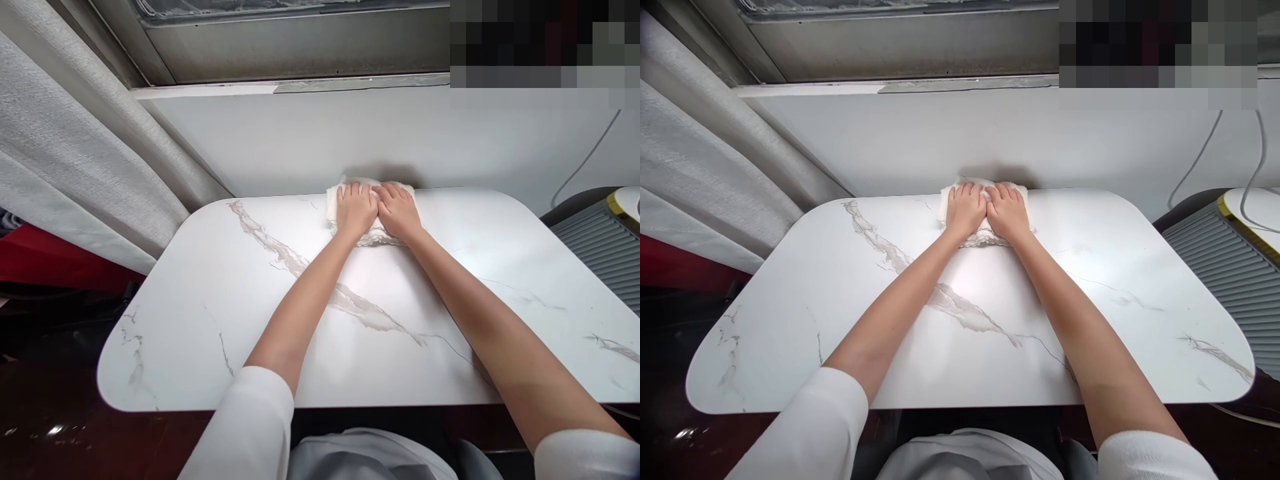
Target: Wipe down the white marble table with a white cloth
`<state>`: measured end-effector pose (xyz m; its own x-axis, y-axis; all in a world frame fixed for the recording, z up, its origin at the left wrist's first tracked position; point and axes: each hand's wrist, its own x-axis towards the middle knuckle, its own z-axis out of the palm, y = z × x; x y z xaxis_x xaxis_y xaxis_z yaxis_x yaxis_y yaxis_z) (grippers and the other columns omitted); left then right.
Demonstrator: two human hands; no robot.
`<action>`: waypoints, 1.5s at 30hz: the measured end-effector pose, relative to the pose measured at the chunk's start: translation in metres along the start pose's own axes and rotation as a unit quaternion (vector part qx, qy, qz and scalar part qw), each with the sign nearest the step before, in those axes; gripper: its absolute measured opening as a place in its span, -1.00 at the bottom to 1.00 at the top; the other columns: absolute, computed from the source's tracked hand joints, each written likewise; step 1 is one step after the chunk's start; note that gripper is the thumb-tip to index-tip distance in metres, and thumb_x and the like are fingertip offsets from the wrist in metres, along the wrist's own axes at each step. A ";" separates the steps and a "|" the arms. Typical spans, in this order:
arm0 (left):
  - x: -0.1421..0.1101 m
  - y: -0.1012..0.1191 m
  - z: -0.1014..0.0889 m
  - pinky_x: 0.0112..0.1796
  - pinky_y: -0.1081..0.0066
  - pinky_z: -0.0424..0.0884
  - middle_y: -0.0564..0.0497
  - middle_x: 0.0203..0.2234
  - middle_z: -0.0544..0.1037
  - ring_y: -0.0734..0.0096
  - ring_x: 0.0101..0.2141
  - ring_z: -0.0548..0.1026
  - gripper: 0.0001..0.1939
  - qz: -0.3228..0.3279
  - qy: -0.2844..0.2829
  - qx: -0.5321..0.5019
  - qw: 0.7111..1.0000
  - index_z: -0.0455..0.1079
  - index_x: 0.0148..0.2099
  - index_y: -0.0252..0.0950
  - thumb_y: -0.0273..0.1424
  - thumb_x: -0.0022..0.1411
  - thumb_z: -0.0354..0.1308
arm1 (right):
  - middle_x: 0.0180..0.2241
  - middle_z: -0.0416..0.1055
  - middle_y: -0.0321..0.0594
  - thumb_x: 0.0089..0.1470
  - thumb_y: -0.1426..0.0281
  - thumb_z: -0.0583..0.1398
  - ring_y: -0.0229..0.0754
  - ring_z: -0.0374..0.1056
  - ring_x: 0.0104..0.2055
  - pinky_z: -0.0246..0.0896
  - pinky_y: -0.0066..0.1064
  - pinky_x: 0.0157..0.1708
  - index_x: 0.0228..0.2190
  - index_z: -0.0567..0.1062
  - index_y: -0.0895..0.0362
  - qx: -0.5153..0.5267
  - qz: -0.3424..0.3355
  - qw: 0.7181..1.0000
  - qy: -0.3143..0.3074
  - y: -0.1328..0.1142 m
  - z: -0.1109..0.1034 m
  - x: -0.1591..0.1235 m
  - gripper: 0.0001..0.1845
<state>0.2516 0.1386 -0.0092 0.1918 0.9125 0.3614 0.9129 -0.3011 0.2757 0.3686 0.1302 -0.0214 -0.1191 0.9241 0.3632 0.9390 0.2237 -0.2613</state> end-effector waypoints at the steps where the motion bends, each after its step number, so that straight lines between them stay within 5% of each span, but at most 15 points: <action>1: -0.004 0.003 -0.001 0.29 0.11 0.00 -0.15 0.14 0.43 0.13 0.21 0.26 -0.57 0.002 -0.007 -0.002 1.000 0.36 0.13 -0.34 -0.40 0.42 -0.25 | 0.24 0.25 -0.06 0.25 0.40 -0.13 0.00 0.10 0.28 -0.06 -0.07 0.25 0.16 0.35 0.15 -0.003 0.001 1.000 0.000 0.000 -0.002 -0.005 -0.47; 11: -0.074 0.024 -0.025 0.29 0.02 -0.02 -0.23 0.28 0.26 0.04 0.29 0.16 -0.51 0.024 -0.049 0.017 0.998 0.22 0.28 -0.39 -0.37 0.42 -0.23 | 0.30 0.14 -0.01 0.30 0.36 -0.15 0.02 -0.02 0.36 -0.12 -0.06 0.31 0.23 0.28 0.19 -0.046 -0.020 0.997 -0.055 -0.015 -0.036 -0.077 -0.45; 20: -0.172 0.034 -0.077 0.13 -0.06 0.25 -0.41 0.17 0.37 -0.13 0.12 0.37 -0.46 0.127 -0.101 0.090 0.983 0.22 0.29 -0.49 -0.32 0.40 -0.21 | 0.34 0.06 -0.02 0.32 0.32 -0.18 -0.01 -0.13 0.41 -0.19 -0.04 0.37 0.30 0.16 0.27 -0.026 -0.060 0.996 -0.066 -0.049 -0.072 -0.183 -0.39; 28: -0.230 0.068 -0.096 0.06 -0.04 0.33 -0.47 0.13 0.41 -0.18 0.11 0.42 -0.44 0.181 -0.074 0.175 0.965 0.23 0.28 -0.58 -0.30 0.42 -0.21 | 0.34 0.06 -0.05 0.31 0.37 -0.11 -0.03 -0.14 0.42 -0.07 0.03 0.33 0.35 0.00 0.09 0.002 -0.148 0.988 -0.041 -0.033 -0.097 -0.235 -0.39; 38: -0.226 0.120 -0.071 0.05 -0.03 0.33 -0.49 0.03 0.49 -0.19 0.06 0.47 -0.42 0.264 -0.024 0.169 0.949 0.31 0.19 -0.64 -0.27 0.39 -0.19 | 0.42 -0.19 -0.27 0.36 0.25 -0.16 -0.04 -0.27 0.45 -0.20 0.10 0.36 0.38 -0.19 -0.11 0.003 -0.078 0.988 -0.131 0.017 -0.131 -0.265 -0.38; 45: -0.162 0.125 -0.040 0.10 -0.04 0.27 -0.46 0.06 0.45 -0.17 0.09 0.41 -0.42 0.273 -0.076 0.072 0.956 0.24 0.22 -0.63 -0.26 0.35 -0.11 | 0.39 -0.09 -0.16 0.35 0.20 -0.24 -0.01 -0.28 0.45 -0.22 0.13 0.34 0.37 -0.10 -0.04 -0.029 -0.023 0.989 -0.144 0.062 -0.117 -0.218 -0.39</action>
<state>0.3198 -0.0579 0.0025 0.6937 0.6637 0.2798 0.7003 -0.7123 -0.0463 0.4910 -0.0937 -0.0118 -0.2412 0.9652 0.1007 0.9462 0.2569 -0.1966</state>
